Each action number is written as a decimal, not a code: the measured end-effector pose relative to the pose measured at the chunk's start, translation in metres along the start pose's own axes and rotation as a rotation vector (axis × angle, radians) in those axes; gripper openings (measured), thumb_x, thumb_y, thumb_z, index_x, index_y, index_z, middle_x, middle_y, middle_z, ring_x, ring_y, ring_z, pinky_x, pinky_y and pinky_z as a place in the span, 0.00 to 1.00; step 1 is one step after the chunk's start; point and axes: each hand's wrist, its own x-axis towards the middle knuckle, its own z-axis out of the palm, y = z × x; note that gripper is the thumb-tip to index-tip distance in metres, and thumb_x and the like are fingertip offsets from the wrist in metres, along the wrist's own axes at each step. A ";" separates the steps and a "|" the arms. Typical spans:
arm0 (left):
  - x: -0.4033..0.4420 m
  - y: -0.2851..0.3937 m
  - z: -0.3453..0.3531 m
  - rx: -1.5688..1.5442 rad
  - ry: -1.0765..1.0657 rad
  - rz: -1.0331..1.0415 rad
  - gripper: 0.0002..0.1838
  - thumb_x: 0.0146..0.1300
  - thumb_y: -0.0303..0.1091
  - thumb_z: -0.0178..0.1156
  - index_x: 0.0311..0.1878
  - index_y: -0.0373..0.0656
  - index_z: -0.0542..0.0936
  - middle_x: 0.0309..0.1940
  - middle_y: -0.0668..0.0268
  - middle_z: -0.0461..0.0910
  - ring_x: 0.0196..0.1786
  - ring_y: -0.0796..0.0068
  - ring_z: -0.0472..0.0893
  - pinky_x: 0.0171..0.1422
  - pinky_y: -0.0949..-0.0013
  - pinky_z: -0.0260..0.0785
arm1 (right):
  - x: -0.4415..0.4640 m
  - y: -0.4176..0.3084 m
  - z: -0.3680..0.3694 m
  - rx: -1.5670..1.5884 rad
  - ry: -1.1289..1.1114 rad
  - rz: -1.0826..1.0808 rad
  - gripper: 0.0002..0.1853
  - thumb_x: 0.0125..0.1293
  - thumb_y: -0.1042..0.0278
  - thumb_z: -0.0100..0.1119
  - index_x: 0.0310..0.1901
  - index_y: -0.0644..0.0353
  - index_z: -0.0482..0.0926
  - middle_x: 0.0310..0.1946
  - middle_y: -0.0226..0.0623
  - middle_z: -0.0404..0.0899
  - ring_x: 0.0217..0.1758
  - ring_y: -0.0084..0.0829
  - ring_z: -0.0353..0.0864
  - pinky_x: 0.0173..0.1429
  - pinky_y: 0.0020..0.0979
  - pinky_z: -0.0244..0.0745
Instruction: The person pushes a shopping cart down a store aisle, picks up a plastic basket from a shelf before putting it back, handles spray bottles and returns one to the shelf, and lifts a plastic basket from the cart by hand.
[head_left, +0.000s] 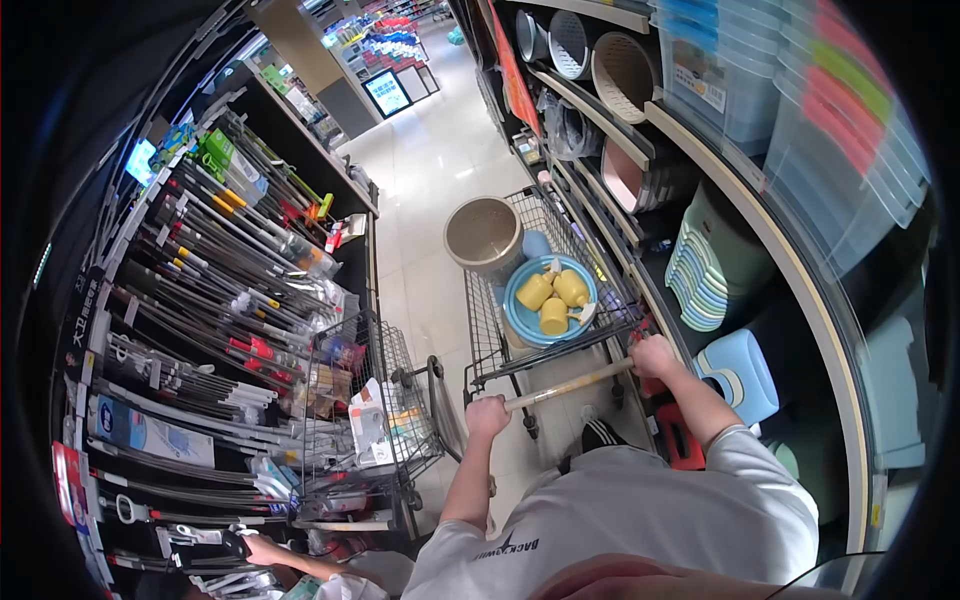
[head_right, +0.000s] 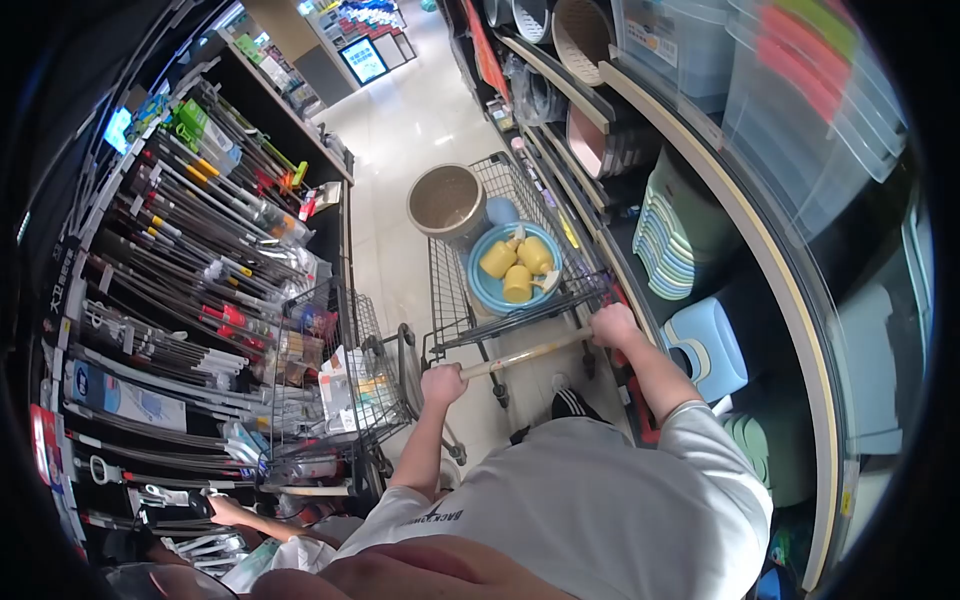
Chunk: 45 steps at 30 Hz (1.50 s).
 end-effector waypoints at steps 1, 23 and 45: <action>0.013 -0.002 -0.006 0.005 -0.004 -0.014 0.12 0.61 0.45 0.61 0.39 0.52 0.89 0.33 0.59 0.89 0.38 0.56 0.90 0.43 0.53 0.83 | 0.012 0.004 -0.007 -0.002 -0.036 0.013 0.13 0.57 0.53 0.66 0.35 0.51 0.89 0.34 0.37 0.90 0.40 0.41 0.92 0.45 0.44 0.85; 0.264 -0.064 -0.048 -0.006 0.080 -0.020 0.11 0.58 0.45 0.65 0.35 0.50 0.87 0.28 0.57 0.87 0.34 0.53 0.88 0.40 0.51 0.82 | 0.244 0.083 -0.104 0.111 0.083 -0.012 0.10 0.50 0.59 0.70 0.33 0.53 0.90 0.34 0.39 0.90 0.40 0.45 0.91 0.45 0.44 0.85; 0.478 -0.123 -0.073 -0.039 0.041 0.059 0.08 0.58 0.43 0.67 0.33 0.50 0.87 0.27 0.61 0.87 0.32 0.57 0.88 0.37 0.54 0.80 | 0.451 0.139 -0.147 0.030 0.030 0.021 0.10 0.54 0.56 0.68 0.32 0.51 0.88 0.32 0.39 0.89 0.39 0.42 0.91 0.45 0.43 0.85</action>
